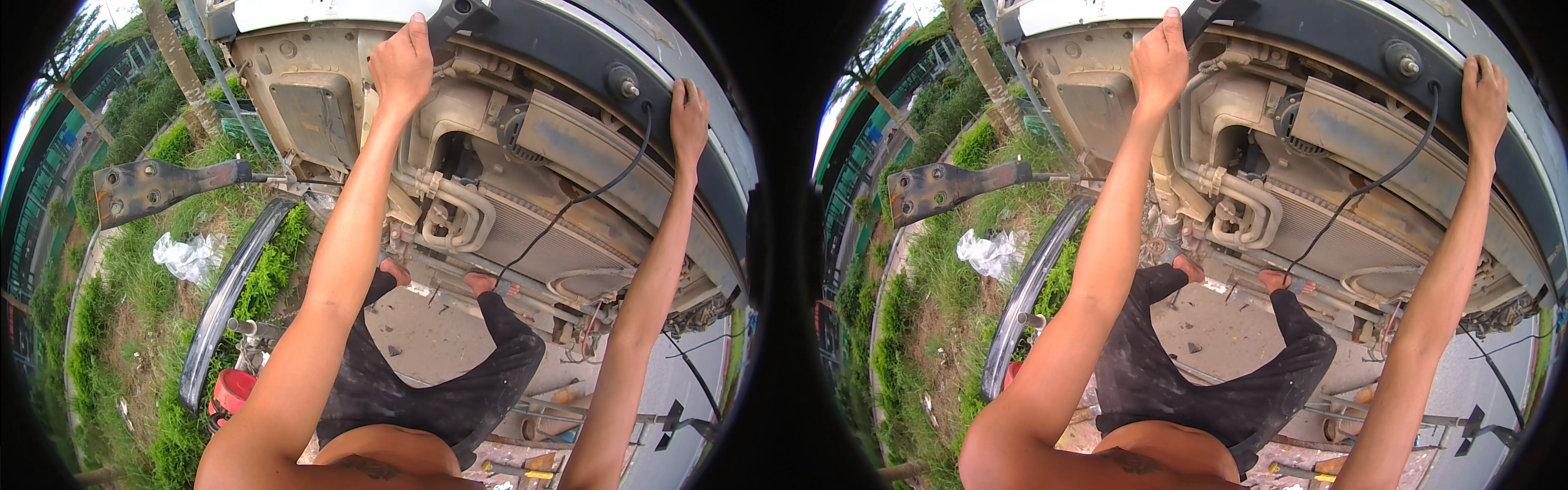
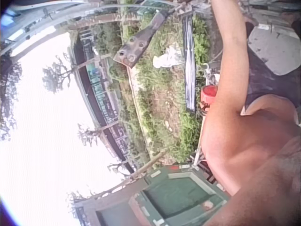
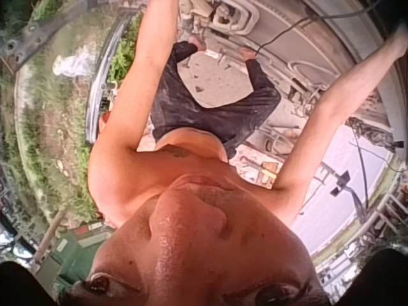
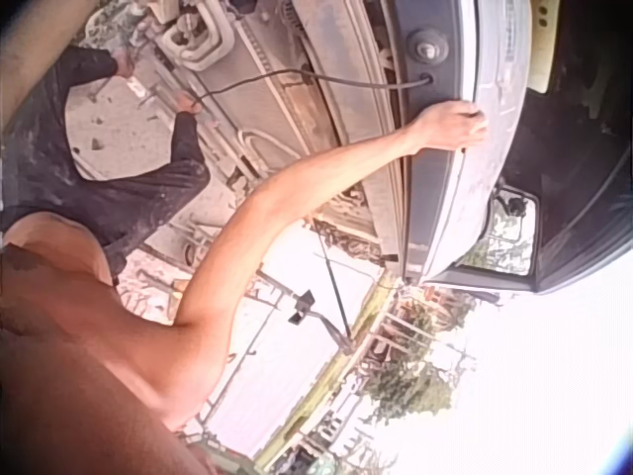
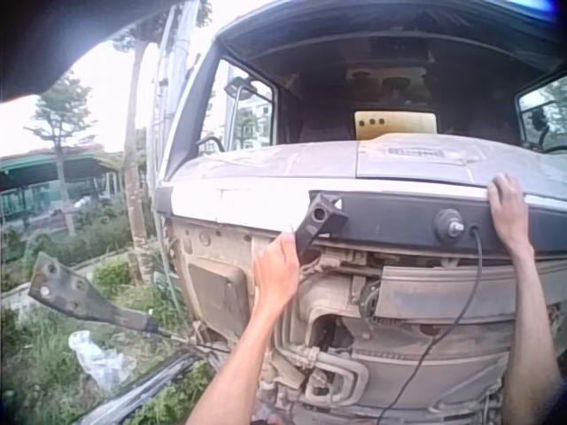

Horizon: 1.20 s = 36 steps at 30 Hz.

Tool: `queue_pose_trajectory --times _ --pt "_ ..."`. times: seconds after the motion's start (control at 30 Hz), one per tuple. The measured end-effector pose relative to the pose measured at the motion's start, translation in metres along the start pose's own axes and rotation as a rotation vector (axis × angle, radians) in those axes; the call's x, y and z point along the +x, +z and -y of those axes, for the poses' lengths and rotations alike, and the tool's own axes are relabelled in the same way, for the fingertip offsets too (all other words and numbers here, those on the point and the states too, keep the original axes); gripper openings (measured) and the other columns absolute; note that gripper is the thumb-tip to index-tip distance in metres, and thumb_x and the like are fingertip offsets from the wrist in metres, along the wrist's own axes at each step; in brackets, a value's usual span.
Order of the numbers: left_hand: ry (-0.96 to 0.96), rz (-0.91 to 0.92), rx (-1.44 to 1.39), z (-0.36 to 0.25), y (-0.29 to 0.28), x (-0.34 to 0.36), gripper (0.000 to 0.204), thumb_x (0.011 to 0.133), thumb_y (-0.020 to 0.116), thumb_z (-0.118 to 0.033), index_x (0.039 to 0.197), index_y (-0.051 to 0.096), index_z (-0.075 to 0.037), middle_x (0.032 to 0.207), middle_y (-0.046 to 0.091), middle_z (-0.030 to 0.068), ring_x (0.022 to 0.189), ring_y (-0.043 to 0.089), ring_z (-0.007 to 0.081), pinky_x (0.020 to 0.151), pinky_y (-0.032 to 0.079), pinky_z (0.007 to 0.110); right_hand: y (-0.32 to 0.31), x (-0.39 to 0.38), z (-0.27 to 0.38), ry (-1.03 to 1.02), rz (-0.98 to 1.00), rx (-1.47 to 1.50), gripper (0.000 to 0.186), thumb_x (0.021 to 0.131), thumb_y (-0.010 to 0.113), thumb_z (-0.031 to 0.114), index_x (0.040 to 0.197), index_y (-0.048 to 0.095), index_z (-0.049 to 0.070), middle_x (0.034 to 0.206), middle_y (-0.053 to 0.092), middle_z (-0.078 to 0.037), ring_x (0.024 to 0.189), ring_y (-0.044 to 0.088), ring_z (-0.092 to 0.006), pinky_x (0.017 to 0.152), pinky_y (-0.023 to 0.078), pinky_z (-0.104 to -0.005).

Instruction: The person stands on a metal frame at the front of a vehicle with the hood open and adjusts a black plastic trim piece along the top edge of the radiator support. He then attaches a metal chain to the vehicle's frame.

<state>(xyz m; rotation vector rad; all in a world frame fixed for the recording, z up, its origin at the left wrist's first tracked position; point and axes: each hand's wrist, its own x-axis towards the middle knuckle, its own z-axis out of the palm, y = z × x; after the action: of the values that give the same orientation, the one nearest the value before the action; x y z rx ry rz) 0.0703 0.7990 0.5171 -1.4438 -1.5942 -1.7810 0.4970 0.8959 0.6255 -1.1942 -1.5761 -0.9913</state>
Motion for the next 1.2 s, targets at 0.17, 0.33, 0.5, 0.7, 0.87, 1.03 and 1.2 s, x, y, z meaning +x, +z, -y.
queue_pose_trajectory --times 0.17,0.33,0.5,0.7,0.87,1.03,1.2 --pt "-0.018 0.011 -0.019 -0.0009 -0.0005 0.0003 0.060 0.103 0.031 -0.044 0.077 0.065 -0.001 0.068 0.062 0.0239 0.070 0.059 0.0475 0.066 0.044 0.054 -0.0015 0.0016 -0.0003 0.006 0.038 -0.014 0.036 0.099 0.044 0.036 0.116 0.063 0.011 0.114 0.062 -0.010 0.114 0.054 -0.0301 0.094 0.044 -0.0411" --pt "-0.066 0.050 -0.031 -0.0032 -0.0022 0.0003 0.065 0.102 0.029 -0.048 0.078 0.065 0.000 0.070 0.062 0.0239 0.075 0.057 0.0481 0.071 0.043 0.054 -0.0006 0.0000 0.0006 0.009 0.010 0.005 0.036 0.099 0.044 0.036 0.116 0.063 0.011 0.113 0.062 -0.010 0.114 0.054 -0.0298 0.094 0.044 -0.0410" --pt "-0.001 -0.002 -0.007 0.0001 0.0003 0.0004 0.057 0.103 0.032 -0.042 0.076 0.064 -0.003 0.066 0.062 0.0230 0.066 0.059 0.0464 0.063 0.045 0.053 -0.0013 -0.0002 0.0020 0.011 0.006 0.005 0.036 0.099 0.044 0.036 0.116 0.063 0.011 0.113 0.061 -0.010 0.114 0.054 -0.0296 0.094 0.044 -0.0409" --pt "-0.009 0.010 -0.013 -0.0009 -0.0002 0.0000 0.058 0.103 0.032 -0.043 0.077 0.065 -0.003 0.067 0.063 0.0226 0.067 0.060 0.0461 0.063 0.045 0.053 -0.0020 -0.0001 0.0026 0.028 0.021 -0.014 0.037 0.099 0.043 0.037 0.117 0.063 0.011 0.114 0.061 -0.010 0.115 0.053 -0.0293 0.095 0.044 -0.0411" --pt "-0.002 -0.007 -0.007 -0.0006 0.0001 0.0001 0.058 0.103 0.032 -0.043 0.077 0.064 -0.003 0.066 0.063 0.0221 0.067 0.060 0.0460 0.063 0.045 0.053 -0.0020 0.0000 0.0021 0.020 0.019 -0.004 0.037 0.099 0.043 0.037 0.117 0.063 0.011 0.114 0.061 -0.010 0.116 0.053 -0.0292 0.095 0.044 -0.0414" --pt "-0.007 0.005 -0.010 0.0004 0.0001 0.0003 0.058 0.103 0.032 -0.043 0.077 0.064 -0.003 0.067 0.063 0.0222 0.067 0.060 0.0462 0.064 0.045 0.053 -0.0012 -0.0003 0.0026 0.018 0.006 0.003 0.037 0.099 0.043 0.037 0.117 0.063 0.011 0.114 0.061 -0.010 0.115 0.053 -0.0296 0.094 0.044 -0.0417" --pt "-0.060 0.045 -0.028 -0.0032 -0.0023 0.0000 0.064 0.103 0.029 -0.047 0.079 0.066 0.000 0.072 0.063 0.0247 0.076 0.058 0.0485 0.070 0.043 0.054 -0.0031 -0.0004 0.0046 0.023 0.013 -0.004 0.036 0.099 0.044 0.037 0.116 0.063 0.011 0.113 0.062 -0.010 0.115 0.054 -0.0300 0.094 0.044 -0.0420"
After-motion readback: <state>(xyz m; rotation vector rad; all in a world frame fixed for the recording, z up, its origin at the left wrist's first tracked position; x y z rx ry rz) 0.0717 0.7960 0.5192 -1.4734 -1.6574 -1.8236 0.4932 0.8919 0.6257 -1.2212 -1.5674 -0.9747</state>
